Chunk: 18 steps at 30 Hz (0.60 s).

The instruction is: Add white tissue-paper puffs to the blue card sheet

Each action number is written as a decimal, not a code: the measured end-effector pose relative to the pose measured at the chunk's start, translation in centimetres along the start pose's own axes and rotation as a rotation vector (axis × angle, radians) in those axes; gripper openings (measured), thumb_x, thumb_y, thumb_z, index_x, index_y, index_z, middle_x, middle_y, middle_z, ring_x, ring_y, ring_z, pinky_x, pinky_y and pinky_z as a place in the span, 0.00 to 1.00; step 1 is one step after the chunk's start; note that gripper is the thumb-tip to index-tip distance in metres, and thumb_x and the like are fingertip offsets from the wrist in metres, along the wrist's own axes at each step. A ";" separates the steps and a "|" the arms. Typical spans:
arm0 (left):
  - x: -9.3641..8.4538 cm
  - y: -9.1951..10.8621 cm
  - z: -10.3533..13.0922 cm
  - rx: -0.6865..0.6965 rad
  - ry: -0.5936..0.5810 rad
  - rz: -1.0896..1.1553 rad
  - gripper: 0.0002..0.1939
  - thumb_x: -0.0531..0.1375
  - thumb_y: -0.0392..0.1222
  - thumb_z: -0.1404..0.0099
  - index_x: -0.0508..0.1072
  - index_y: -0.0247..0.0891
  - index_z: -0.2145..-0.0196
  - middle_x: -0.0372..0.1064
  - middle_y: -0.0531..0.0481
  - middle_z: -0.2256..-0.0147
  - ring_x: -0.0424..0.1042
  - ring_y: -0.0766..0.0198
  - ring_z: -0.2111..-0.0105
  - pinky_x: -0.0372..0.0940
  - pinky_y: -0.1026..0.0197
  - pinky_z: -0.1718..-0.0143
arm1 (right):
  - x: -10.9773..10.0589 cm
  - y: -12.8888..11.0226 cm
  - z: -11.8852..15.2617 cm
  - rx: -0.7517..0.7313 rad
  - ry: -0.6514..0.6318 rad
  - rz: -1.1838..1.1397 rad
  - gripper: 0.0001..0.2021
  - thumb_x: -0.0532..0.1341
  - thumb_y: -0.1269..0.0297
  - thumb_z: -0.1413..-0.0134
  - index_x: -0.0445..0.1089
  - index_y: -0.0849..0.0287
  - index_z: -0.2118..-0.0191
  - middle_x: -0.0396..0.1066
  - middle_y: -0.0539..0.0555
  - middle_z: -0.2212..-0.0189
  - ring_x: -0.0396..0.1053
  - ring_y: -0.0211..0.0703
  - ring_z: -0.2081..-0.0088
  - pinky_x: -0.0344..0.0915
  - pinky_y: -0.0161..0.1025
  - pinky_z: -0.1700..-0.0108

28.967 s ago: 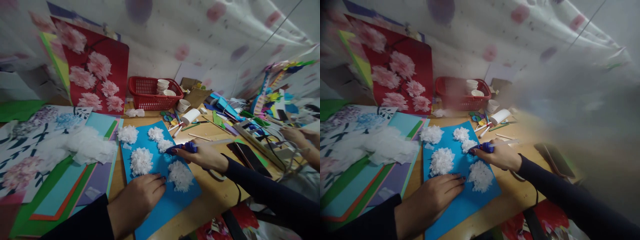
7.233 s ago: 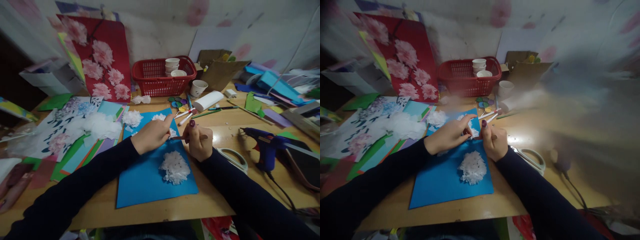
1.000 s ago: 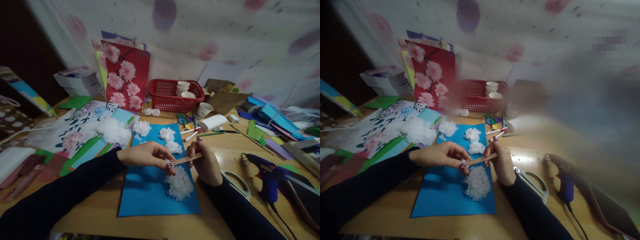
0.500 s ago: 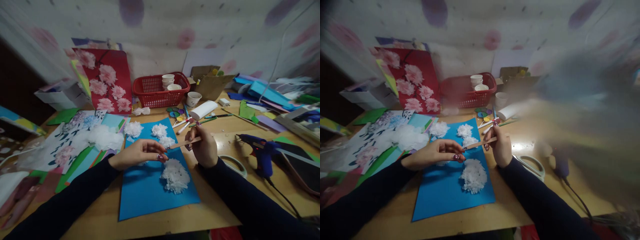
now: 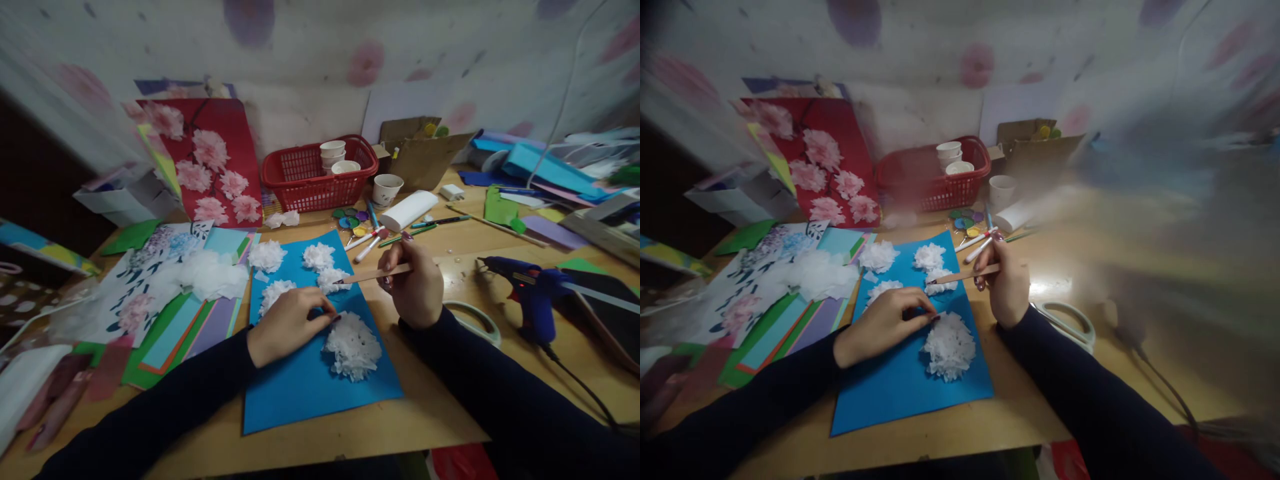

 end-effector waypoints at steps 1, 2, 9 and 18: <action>-0.4 -0.3 0.0 -0.029 -0.004 0.009 0.08 0.57 0.39 0.38 0.76 0.38 0.67 0.73 0.47 0.65 0.70 0.61 0.65 0.62 0.61 0.62 | -0.2 0.0 0.0 -0.005 0.014 -0.012 0.23 0.54 0.53 0.47 0.61 0.56 0.89 0.53 0.46 0.91 0.52 0.31 0.89 0.44 0.34 0.86; -0.9 -0.7 0.0 -0.067 0.000 0.028 0.08 0.57 0.40 0.38 0.76 0.38 0.68 0.74 0.48 0.66 0.70 0.61 0.66 0.61 0.62 0.65 | -0.3 0.0 0.0 -0.012 0.026 -0.024 0.23 0.54 0.54 0.46 0.61 0.56 0.89 0.53 0.46 0.92 0.52 0.31 0.89 0.44 0.34 0.86; -2.5 -2.5 0.3 -0.319 -0.025 0.649 0.12 0.59 0.48 0.39 0.67 0.34 0.67 0.74 0.48 0.71 0.70 0.68 0.76 0.64 0.65 0.73 | 0.2 0.3 0.1 -0.006 -0.030 -0.132 0.26 0.53 0.52 0.47 0.55 0.56 0.92 0.45 0.45 0.95 0.45 0.30 0.91 0.39 0.34 0.87; -0.6 -2.1 0.3 -0.332 -0.029 1.125 0.20 0.68 0.47 0.49 0.68 0.32 0.63 0.76 0.44 0.69 0.75 0.64 0.70 0.67 0.60 0.64 | -1.9 0.5 0.8 -0.018 0.233 -0.076 0.20 0.56 0.51 0.47 0.59 0.57 0.84 0.57 0.45 0.89 0.53 0.30 0.89 0.49 0.30 0.87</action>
Point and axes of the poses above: each hand's wrist, its own z-axis away from the middle knuckle, its own x-axis out of the palm, y = z × x, the point moved 9 cm from there along -z, towards the middle knuckle
